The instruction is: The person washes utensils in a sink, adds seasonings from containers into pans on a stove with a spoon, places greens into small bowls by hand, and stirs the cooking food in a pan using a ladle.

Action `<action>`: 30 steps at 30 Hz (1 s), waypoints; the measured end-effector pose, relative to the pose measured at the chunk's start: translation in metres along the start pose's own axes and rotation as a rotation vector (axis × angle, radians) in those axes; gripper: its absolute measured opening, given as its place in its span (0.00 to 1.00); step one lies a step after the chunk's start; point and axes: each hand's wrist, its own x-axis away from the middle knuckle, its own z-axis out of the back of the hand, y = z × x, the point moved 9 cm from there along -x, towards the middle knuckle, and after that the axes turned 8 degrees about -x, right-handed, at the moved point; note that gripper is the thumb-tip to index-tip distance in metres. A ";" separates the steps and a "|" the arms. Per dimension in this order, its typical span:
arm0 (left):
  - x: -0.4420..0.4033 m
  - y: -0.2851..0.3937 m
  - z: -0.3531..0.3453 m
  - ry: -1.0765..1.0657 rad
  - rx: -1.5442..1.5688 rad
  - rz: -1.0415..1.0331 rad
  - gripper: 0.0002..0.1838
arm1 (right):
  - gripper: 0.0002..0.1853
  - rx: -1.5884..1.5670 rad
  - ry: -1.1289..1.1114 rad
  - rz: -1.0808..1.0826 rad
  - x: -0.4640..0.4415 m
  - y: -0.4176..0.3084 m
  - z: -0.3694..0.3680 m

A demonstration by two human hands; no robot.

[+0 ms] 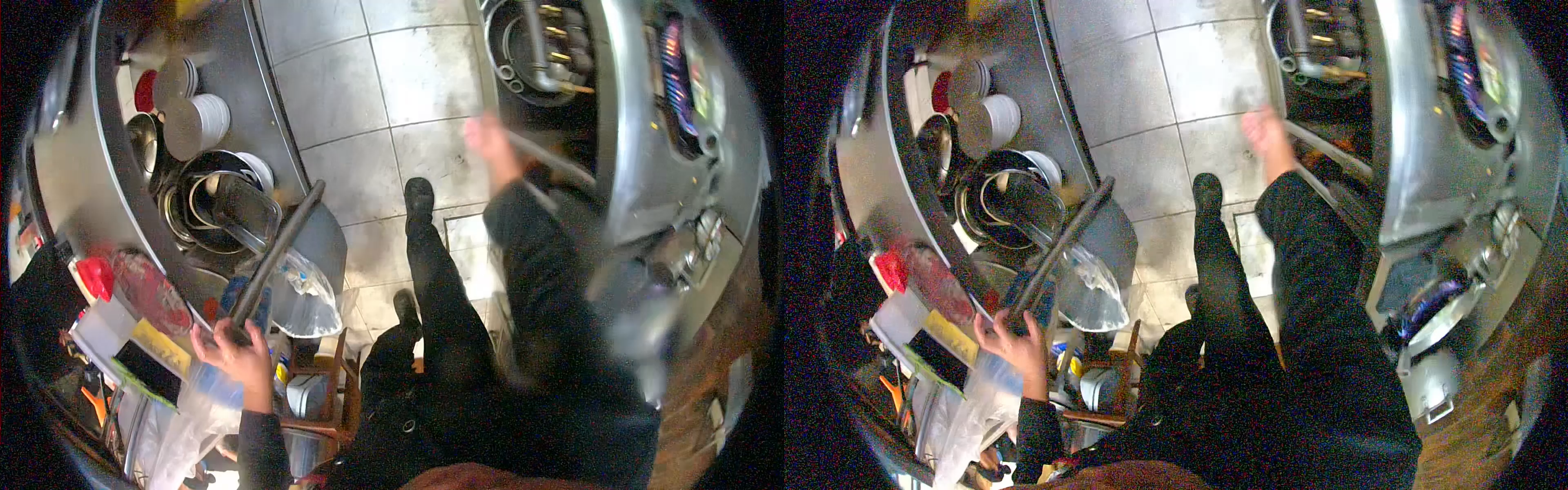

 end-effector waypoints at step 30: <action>0.485 0.078 -0.107 -0.977 0.671 -0.558 0.24 | 0.10 0.744 0.454 0.868 1.012 0.374 0.312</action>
